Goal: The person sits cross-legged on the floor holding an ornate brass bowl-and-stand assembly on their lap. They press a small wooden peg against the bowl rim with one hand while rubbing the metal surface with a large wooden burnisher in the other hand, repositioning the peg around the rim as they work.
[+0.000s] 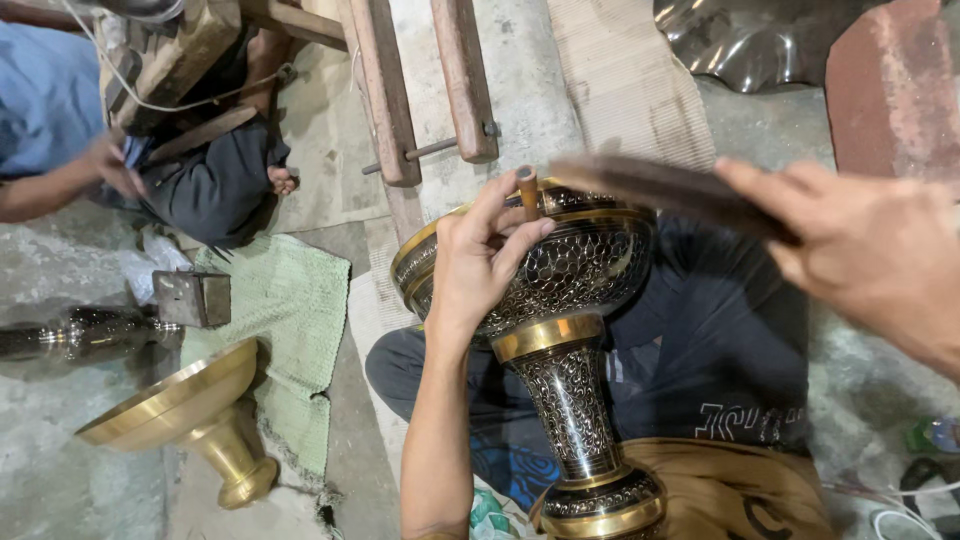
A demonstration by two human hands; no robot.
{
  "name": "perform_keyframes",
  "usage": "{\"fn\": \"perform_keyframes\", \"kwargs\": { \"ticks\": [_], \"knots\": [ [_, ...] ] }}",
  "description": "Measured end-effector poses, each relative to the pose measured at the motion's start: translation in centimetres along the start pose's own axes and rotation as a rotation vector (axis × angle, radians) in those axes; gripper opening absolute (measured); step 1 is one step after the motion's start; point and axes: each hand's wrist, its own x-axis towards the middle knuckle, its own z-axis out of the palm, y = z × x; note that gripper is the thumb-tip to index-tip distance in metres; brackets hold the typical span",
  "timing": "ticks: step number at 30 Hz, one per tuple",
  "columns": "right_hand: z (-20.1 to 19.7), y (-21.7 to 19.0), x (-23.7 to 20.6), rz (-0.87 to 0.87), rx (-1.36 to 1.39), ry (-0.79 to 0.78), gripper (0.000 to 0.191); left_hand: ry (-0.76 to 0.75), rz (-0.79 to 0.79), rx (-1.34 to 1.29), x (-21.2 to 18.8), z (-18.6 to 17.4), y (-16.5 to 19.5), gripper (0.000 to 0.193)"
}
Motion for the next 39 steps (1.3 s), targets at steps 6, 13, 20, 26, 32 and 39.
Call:
{"fn": "perform_keyframes", "kwargs": {
  "ticks": [6,13,20,26,32,39],
  "knots": [
    [-3.2,1.1,-0.1,-0.344,0.833,0.682,0.067,-0.019,-0.044,-0.004,0.1,-0.1,0.2,0.047],
    [-2.2,1.8,0.7,-0.260,0.676,0.560,0.080,-0.023,-0.042,0.029,0.1,0.0,0.0,0.048],
    [-1.5,2.2,0.8,-0.285,0.697,0.579,0.079,-0.008,0.051,0.008,0.2,0.1,-0.2,0.049],
    [-0.9,2.4,1.2,-0.234,0.691,0.519,0.077,-0.046,-0.036,0.065,0.4,0.0,0.0,0.050],
    [-0.2,2.7,1.5,-0.237,0.781,0.440,0.077,-0.030,0.020,0.094,0.4,-0.1,-0.1,0.050],
    [0.1,2.8,1.3,-0.265,0.970,0.481,0.079,-0.083,-0.048,0.079,0.5,-0.4,0.5,0.049]
  ]
}}
